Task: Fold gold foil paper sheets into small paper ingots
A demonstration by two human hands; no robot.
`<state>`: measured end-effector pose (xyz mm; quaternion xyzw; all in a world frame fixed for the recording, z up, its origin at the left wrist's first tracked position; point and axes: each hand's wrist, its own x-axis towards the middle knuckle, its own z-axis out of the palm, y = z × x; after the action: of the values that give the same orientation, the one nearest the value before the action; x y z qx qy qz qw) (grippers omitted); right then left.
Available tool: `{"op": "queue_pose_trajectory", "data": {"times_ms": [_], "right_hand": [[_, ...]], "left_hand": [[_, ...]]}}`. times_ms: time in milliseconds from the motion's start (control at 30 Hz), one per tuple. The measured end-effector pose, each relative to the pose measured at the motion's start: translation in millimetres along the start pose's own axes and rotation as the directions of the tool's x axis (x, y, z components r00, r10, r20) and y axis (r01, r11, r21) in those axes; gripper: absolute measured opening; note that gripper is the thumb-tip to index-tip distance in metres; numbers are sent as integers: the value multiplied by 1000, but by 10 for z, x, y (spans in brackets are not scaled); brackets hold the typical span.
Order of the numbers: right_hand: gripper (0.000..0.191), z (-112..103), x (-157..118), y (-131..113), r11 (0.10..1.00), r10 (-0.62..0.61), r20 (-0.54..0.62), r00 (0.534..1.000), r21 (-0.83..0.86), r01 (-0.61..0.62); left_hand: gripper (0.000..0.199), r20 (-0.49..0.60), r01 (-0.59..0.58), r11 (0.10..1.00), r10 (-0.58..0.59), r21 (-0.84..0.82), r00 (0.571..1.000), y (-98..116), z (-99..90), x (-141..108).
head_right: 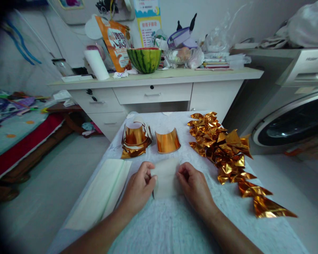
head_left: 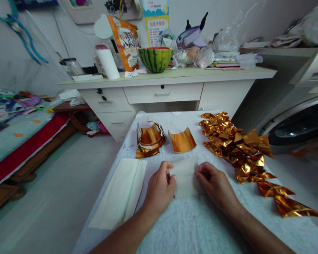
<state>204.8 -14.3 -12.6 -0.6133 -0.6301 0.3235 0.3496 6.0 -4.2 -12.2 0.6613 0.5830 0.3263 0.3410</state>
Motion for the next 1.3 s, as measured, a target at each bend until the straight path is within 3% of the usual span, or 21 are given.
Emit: {"op": "queue_pose_trajectory", "data": {"times_ms": [100, 300, 400, 533, 633, 800, 1067, 1200, 1300], "right_hand": [[9, -16, 5, 0, 988, -28, 38, 999, -149, 33], [11, -14, 5, 11, 944, -104, 69, 992, -306, 121], [12, -36, -2, 10, 934, -124, 108, 986, -322, 153], [32, -128, -30, 22, 927, -154, 219, 964, -307, 217], [51, -215, -48, 34, 919, -184, 315, 931, -281, 277], [60, -289, -27, 34, 907, -237, 354, 905, -251, 337], [34, -320, -20, 9, 887, -270, 313, 911, -288, 361], [13, -371, 0, -2, 881, -313, 355, 881, -237, 408], [16, -394, 30, -32, 892, -304, 410, 860, -194, 408]], "left_hand": [[18, 46, -70, 973, 62, 220, 997, -12, -16, -6], [18, 34, -158, 896, 158, 414, 987, 29, -54, 4], [23, 59, -240, 887, 237, 394, 970, 34, -55, 16], [32, 249, -412, 870, 350, 272, 903, 1, -25, 34], [38, 289, -443, 858, 368, 261, 884, -38, 6, 34], [41, 302, -452, 849, 370, 274, 879, -71, 23, 28], [40, 330, -460, 845, 367, 272, 870, -78, 15, 43], [32, 347, -438, 863, 342, 253, 874, 8, -47, 29], [23, 354, -425, 879, 335, 217, 873, 93, -111, -1]]}}
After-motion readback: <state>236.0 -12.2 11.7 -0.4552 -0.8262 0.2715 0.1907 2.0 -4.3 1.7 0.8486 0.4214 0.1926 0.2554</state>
